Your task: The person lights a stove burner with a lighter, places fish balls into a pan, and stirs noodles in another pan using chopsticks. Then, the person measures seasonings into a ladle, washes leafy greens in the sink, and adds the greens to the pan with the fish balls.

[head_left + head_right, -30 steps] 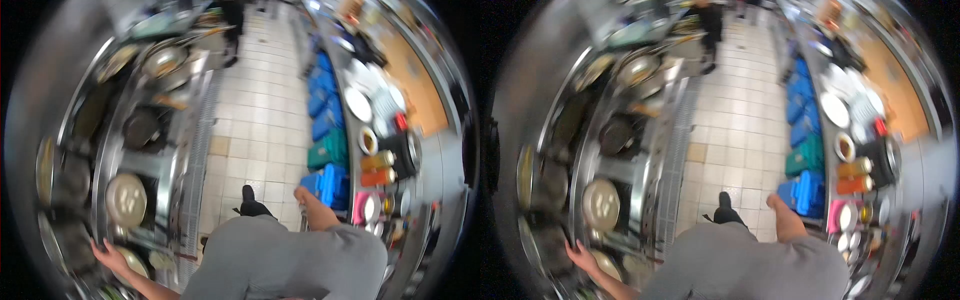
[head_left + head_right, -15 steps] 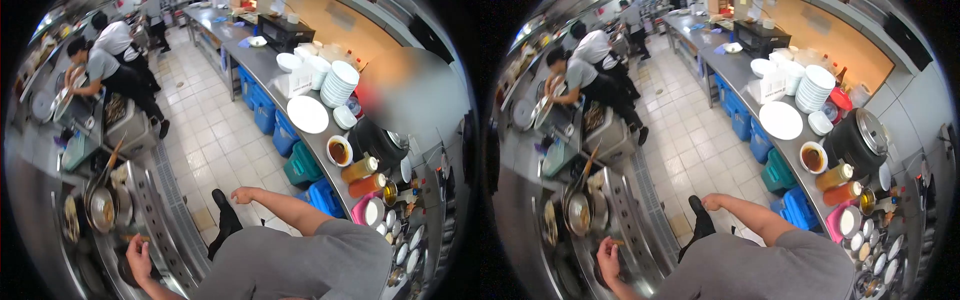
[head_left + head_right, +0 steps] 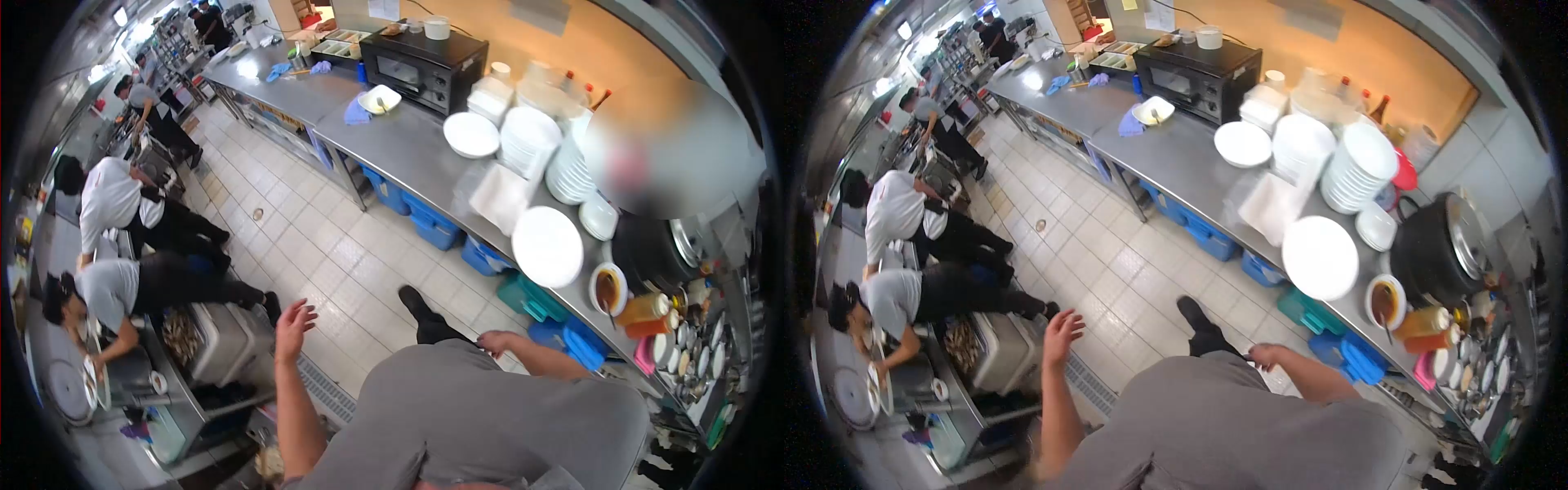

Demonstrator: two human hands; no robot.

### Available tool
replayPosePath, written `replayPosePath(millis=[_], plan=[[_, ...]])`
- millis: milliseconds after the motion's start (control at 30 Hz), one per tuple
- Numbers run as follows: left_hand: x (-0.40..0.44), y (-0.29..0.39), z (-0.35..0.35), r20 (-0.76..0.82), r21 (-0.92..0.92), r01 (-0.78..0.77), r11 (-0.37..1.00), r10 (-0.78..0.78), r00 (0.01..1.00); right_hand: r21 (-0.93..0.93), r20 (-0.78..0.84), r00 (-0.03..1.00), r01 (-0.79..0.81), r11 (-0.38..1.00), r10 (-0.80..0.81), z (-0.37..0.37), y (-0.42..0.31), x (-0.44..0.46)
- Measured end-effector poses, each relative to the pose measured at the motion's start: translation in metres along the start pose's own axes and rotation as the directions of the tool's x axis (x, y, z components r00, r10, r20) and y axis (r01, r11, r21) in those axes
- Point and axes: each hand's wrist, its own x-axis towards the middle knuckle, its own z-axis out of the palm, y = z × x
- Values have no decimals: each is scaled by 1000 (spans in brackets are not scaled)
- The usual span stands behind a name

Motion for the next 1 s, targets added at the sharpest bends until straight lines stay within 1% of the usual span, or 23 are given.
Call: replayPosePath(millis=[33, 67, 100, 133, 167, 200, 233, 267, 300, 367, 433, 500, 533, 600, 667, 700, 767, 833, 867, 900, 933, 967, 1000], plan=[[56, -23, -11, 12, -19, 87, 996, -86, 996, 225, 113, 992, 30, 974, -56, -3, -25, 10], [117, -74, -35, -1, 337, 108, 935, -115, 993, 434, -16, 992, 122, 893, -128, -3, -28, 57], [155, -120, -65, -24, 649, 124, 750, -143, 989, 611, -150, 976, 219, 761, -160, -6, -28, 106], [169, -140, -79, -16, 862, 80, 500, -132, 991, 611, -147, 976, 218, 761, -162, -33, -66, 115], [175, -154, -90, -6, 980, 30, 198, -122, 992, 465, -139, 983, 175, 868, -124, -67, -116, 116], [172, -164, -103, -7, 980, 33, 195, -128, 992, 310, -132, 988, 118, 943, -80, -93, -167, 111], [175, -171, -114, -240, 697, 491, 523, -475, 847, 140, -132, 987, 106, 984, -87, -126, -225, 97], [181, -176, -125, -216, 166, 830, 533, -801, 558, -37, -134, 986, 94, 995, -98, -164, -290, 82], [177, -176, -136, -176, 117, 847, 518, -829, 531, -165, -115, 970, 193, 967, -214, -196, -352, 78], [191, -166, -148, -155, 258, 765, 590, -756, 636, -392, -39, 904, 378, 839, -426, -253, -468, 78], [220, -166, -164, -138, 346, 713, 609, -719, 681, -372, -106, 779, 544, 752, -617, -302, -585, 76], [252, -169, -189, -117, 407, 678, 612, -701, 703, -532, -165, 583, 627, 569, -796, -346, -697, 67], [273, -169, -206, -109, 446, 656, 609, -691, 715, -587, -196, 517, 619, 522, -833, -367, -745, 81], [331, -150, -241, -79, 528, 595, 606, -662, 745, -525, -339, 433, 650, 550, -835, -395, -838, 60], [402, -118, -272, -35, 596, 517, 614, -624, 781, -332, -455, 456, 710, 621, -764, -413, -909, 50], [444, -99, -291, -5, 640, 456, 619, -589, 808, -303, -485, 452, 716, 629, -748, -412, -933, 54], [545, -53, -319, 75, 720, 298, 627, -497, 865, -294, -482, 335, 809, 510, -809, -421, -973, 60], [660, 27, -326, 149, 793, 121, 597, -382, 912, -333, -455, 317, 806, 489, -833, -420, -995, 71], [720, 76, -316, 184, 801, 49, 596, -323, 928, -313, -440, 336, 812, 492, -833, -417, -1002, 82], [791, 75, -328, 384, 565, -108, 818, -145, 912, -312, -422, 350, 810, 496, -836, -423, -1005, 90], [849, 120, -305, 310, 632, -75, 771, -163, 937, -285, -436, 371, 807, 517, -820, -429, -1007, 96], [899, 170, -284, 461, 637, -321, 701, -13, 887, -249, -448, 395, 807, 536, -802, -432, -1006, 102], [921, 228, -239, 401, 597, -346, 724, 105, 910, -208, -466, 414, 808, 551, -782, -440, -1003, 115]])
